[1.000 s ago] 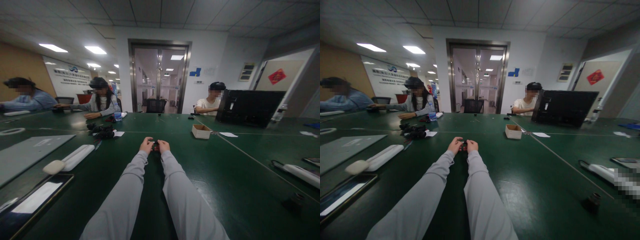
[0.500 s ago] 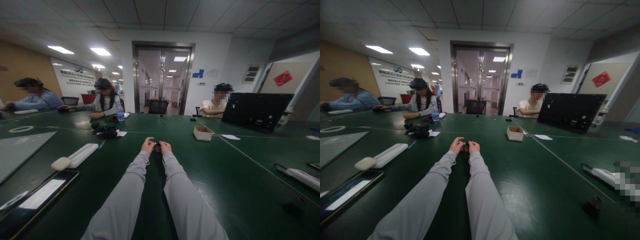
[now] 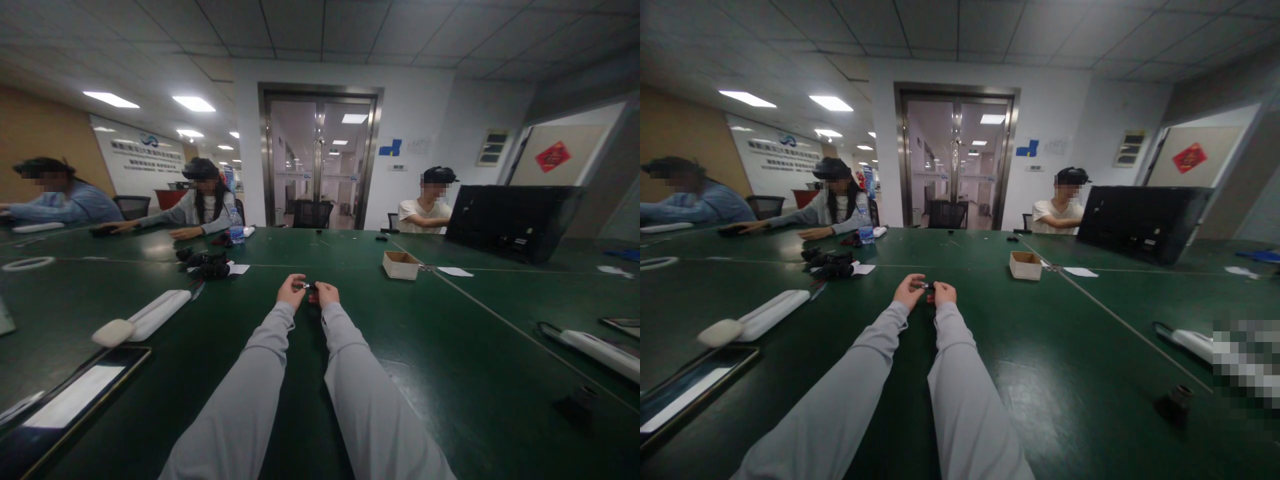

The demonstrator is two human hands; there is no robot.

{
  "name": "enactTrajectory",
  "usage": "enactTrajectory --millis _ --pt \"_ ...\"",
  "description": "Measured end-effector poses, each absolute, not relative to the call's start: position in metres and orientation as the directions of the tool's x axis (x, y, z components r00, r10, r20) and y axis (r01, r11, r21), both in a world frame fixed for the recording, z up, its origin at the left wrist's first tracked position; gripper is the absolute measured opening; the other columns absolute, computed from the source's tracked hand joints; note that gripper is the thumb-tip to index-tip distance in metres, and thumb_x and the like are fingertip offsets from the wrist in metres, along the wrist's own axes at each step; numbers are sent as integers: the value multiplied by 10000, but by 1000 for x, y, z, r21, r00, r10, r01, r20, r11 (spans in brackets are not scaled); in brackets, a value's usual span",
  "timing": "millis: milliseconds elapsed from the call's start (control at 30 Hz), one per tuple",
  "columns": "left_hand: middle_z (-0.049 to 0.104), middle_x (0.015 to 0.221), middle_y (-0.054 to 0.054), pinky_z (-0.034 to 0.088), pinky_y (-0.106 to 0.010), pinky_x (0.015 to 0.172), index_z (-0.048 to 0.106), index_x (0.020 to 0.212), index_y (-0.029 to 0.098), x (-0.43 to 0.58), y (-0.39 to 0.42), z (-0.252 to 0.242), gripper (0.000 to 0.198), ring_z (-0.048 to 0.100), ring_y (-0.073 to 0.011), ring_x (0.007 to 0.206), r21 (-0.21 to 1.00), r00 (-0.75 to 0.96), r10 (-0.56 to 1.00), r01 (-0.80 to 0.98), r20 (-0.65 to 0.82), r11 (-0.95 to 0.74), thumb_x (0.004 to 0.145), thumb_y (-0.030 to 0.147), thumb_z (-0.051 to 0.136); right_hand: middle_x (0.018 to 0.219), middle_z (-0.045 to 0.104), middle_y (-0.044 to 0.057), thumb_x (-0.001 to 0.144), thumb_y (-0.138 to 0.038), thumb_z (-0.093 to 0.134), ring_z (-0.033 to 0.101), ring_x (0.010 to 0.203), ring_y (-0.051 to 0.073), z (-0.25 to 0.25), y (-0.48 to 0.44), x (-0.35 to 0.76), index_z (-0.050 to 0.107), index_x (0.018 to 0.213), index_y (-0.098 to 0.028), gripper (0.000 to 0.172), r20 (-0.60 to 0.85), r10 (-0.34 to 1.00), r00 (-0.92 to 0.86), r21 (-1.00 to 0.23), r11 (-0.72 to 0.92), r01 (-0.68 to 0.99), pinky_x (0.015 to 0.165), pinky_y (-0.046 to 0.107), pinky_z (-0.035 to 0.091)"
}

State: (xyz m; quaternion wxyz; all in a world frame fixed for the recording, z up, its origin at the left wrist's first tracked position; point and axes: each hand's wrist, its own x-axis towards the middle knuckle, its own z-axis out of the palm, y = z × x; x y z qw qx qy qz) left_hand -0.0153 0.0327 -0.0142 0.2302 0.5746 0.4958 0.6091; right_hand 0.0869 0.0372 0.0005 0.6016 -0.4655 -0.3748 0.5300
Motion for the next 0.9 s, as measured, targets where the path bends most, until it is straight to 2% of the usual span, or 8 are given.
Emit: enactTrajectory --millis 433,567,633,700,800,900 --pt "594 793 -13 401 -184 547 549 901 180 -17 34 -14 376 521 -69 587 865 -199 858 290 474 -411 576 0 493 375 470 -44 708 -139 482 468 299 100 1 36 88 524 661 -117 67 -40 988 152 -954 7 -299 305 209 426" --pt "596 790 -25 399 -176 487 541 938 180 -17 34 -13 341 521 -75 570 939 -183 932 213 312 -272 619 69 496 363 455 -49 709 -146 469 464 301 98 0 37 88 527 651 -121 86 -39 987 159 -951 12 -310 320 210 429" --pt "594 728 -28 386 -172 438 542 920 166 -15 35 -12 262 508 -76 525 970 -162 964 158 211 -186 664 147 487 357 449 -52 704 -143 473 453 294 88 0 38 87 521 616 -125 102 -29 988 155 -953 19 -302 328 201 430" --pt "578 641 -21 377 -169 410 541 881 153 -15 35 -12 206 491 -74 480 979 -154 972 126 176 -157 703 225 465 349 442 -55 700 -139 477 441 286 78 0 38 87 512 587 -128 119 -19 988 151 -957 26 -290 330 189 426" --pt "555 584 -5 384 -168 411 537 828 152 -14 36 -14 176 478 -72 466 972 -191 957 132 218 -195 694 254 489 347 443 -57 701 -138 476 440 283 75 0 37 87 508 583 -130 122 -16 989 148 -960 26 -279 323 179 416" --pt "569 634 -12 393 -165 422 534 803 160 -15 36 -16 157 507 -85 529 961 -210 943 157 259 -229 663 230 519 353 449 -57 704 -144 472 453 290 83 0 37 87 510 599 -132 112 -19 989 146 -963 21 -270 319 184 415"
